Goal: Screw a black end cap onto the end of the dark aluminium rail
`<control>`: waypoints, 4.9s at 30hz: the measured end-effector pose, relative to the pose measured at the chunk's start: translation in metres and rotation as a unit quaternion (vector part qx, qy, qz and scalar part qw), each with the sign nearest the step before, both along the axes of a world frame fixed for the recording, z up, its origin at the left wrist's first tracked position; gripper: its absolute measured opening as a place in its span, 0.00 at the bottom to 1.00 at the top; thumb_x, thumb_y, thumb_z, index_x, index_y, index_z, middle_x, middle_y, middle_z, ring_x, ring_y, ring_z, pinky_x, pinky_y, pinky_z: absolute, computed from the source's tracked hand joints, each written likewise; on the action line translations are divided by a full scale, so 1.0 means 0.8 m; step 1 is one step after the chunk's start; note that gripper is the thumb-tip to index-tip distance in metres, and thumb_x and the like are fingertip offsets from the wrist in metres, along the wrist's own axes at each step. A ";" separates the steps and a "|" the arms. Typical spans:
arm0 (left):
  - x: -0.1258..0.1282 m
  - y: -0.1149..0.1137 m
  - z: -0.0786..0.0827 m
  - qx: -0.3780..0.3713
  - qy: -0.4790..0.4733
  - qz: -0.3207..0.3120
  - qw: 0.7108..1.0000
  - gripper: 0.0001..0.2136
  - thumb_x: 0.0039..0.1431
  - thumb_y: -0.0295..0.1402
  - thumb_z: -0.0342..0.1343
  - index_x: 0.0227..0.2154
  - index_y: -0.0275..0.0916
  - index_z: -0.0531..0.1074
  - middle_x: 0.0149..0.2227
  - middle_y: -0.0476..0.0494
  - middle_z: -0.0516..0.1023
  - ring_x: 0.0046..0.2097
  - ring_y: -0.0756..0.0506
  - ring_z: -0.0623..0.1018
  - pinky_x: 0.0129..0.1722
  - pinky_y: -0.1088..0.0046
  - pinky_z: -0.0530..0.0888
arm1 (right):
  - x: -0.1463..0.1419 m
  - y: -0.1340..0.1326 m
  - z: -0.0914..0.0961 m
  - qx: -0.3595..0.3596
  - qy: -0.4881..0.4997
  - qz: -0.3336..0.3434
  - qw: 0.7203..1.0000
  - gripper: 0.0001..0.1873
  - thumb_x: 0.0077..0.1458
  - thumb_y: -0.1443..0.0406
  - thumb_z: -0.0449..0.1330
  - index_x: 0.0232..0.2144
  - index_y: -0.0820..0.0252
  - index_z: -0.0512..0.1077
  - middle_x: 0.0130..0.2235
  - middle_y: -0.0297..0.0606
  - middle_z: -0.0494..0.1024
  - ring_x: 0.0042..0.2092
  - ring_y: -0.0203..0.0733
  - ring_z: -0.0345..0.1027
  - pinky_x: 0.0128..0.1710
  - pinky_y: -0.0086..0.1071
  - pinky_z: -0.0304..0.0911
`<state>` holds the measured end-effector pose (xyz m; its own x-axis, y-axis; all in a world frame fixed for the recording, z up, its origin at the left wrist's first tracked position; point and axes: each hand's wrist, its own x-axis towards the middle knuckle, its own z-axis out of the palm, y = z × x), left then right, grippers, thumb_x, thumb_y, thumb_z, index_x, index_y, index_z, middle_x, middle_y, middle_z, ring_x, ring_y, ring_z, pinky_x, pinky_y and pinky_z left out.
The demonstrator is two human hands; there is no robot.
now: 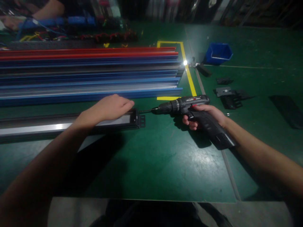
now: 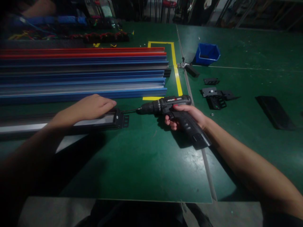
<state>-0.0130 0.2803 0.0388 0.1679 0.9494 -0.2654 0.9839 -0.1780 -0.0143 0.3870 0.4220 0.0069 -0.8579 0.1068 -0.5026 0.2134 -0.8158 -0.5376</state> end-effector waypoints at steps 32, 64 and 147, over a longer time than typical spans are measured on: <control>0.000 -0.001 0.000 0.003 -0.029 0.027 0.999 0.27 0.73 0.47 0.37 0.39 0.42 0.82 0.37 0.42 0.84 0.38 0.40 0.80 0.41 0.64 0.71 | -0.001 0.000 0.001 -0.015 -0.015 -0.017 1.000 0.19 0.64 0.55 0.62 0.49 0.65 0.71 0.41 0.48 0.81 0.34 0.44 0.71 0.37 0.39 0.72; 0.003 -0.001 0.006 -0.007 -0.027 -0.012 1.000 0.23 0.73 0.44 0.36 0.39 0.44 0.78 0.40 0.41 0.84 0.39 0.41 0.80 0.35 0.66 0.67 | -0.001 -0.010 -0.002 0.039 0.068 0.003 0.997 0.12 0.61 0.66 0.67 0.44 0.71 0.75 0.40 0.48 0.81 0.32 0.36 0.73 0.35 0.31 0.75; 0.005 -0.003 0.006 -0.005 -0.009 -0.020 1.000 0.25 0.74 0.43 0.34 0.40 0.44 0.77 0.39 0.42 0.84 0.38 0.42 0.79 0.34 0.67 0.65 | -0.002 -0.013 0.000 0.065 0.093 0.025 0.993 0.14 0.61 0.64 0.68 0.42 0.75 0.79 0.39 0.49 0.82 0.34 0.36 0.76 0.37 0.28 0.75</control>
